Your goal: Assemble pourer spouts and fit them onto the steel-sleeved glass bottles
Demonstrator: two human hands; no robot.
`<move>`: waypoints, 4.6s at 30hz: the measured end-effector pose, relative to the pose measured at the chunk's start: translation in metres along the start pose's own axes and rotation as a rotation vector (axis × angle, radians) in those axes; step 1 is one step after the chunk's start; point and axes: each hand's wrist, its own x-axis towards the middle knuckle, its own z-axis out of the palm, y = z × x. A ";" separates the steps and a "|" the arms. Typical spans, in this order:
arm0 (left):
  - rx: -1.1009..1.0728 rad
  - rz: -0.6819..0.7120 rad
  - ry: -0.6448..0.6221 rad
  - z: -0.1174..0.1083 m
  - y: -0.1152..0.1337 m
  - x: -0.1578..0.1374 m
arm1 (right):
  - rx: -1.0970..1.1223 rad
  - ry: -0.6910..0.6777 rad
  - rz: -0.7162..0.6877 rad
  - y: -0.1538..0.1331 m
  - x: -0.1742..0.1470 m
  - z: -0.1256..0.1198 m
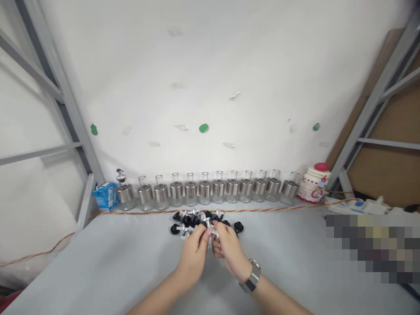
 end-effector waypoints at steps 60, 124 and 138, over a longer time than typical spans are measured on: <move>0.766 0.216 -0.249 -0.019 0.016 -0.008 | -0.258 -0.037 -0.035 0.005 0.015 -0.019; -0.203 -0.055 0.328 -0.020 -0.002 0.015 | -1.827 0.027 -1.172 0.001 -0.005 -0.007; -0.235 -0.001 0.251 -0.013 0.004 0.003 | -1.840 0.063 -1.182 -0.002 -0.006 -0.007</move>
